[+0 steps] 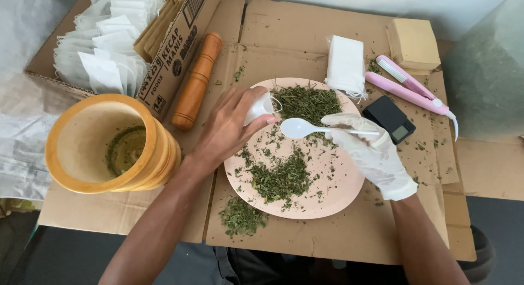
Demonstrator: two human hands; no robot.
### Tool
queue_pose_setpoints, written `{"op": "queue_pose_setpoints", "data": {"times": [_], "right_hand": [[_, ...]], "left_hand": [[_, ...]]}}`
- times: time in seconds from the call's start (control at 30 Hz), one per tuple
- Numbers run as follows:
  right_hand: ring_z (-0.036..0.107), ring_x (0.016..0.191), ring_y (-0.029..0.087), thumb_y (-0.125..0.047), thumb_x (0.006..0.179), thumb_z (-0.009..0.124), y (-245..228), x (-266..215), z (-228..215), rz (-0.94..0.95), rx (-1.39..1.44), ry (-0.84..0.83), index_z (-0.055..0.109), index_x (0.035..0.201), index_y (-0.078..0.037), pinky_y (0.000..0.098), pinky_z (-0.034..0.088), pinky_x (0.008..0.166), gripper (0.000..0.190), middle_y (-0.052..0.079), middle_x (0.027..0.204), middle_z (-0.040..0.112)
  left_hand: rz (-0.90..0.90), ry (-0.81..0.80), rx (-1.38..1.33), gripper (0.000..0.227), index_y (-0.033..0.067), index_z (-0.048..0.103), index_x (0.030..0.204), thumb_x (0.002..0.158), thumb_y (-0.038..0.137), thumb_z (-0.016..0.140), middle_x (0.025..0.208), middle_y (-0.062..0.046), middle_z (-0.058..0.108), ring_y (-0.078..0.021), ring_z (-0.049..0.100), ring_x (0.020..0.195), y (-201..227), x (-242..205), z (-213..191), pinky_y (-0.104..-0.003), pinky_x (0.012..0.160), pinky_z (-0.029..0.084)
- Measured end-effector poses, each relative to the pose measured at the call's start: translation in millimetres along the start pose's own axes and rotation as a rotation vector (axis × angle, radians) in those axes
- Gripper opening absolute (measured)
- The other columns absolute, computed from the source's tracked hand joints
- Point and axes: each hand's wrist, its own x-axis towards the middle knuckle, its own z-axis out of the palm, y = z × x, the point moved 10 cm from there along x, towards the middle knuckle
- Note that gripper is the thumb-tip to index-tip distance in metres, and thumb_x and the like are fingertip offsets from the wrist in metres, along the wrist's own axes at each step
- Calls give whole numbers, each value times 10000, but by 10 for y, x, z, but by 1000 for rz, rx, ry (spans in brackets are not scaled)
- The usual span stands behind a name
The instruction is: The person uses a small spoon to fill individual white tea bags with dried leaves from a plate, occasionally reaching for new bags from a cardboard box and placing filled ones aside.
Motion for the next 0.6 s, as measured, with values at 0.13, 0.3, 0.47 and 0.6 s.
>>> {"op": "queue_pose_setpoints", "data": {"times": [0.13, 0.3, 0.47, 0.6], "right_hand": [[817, 1051, 290, -52, 1005, 760, -52, -23, 113, -16, -29, -15, 814, 1188, 64, 367, 633, 903, 223, 210, 1083, 822], [832, 1113, 347, -61, 958, 814, -97, -46, 196, -38, -87, -29, 838, 1141, 40, 428, 645, 937, 211, 209, 1117, 822], [795, 1196, 340, -139, 949, 845, -57, -29, 297, -37, -83, -52, 845, 1195, -17, 469, 619, 996, 274, 191, 1188, 811], [820, 1141, 326, -50, 960, 813, -84, 11, 225, -51, -26, -83, 839, 1159, 28, 450, 626, 991, 215, 198, 1164, 835]], "left_hand": [[-3, 8, 1, 513, 46, 667, 1395, 1056, 414, 780, 1088, -210, 711, -398, 739, 1048, -27, -14, -3, -501, 894, 605], [-8, -20, -16, 504, 55, 674, 1397, 1048, 401, 786, 1116, -198, 719, -375, 736, 1072, -69, -31, 74, -497, 916, 606], [-16, -53, -2, 519, 45, 678, 1397, 1044, 408, 789, 1101, -199, 723, -360, 745, 1045, 1, -20, 75, -491, 912, 611], [-14, -68, 2, 536, 47, 670, 1408, 1047, 429, 775, 1120, -185, 715, -355, 742, 1050, 15, -2, 75, -492, 913, 613]]}}
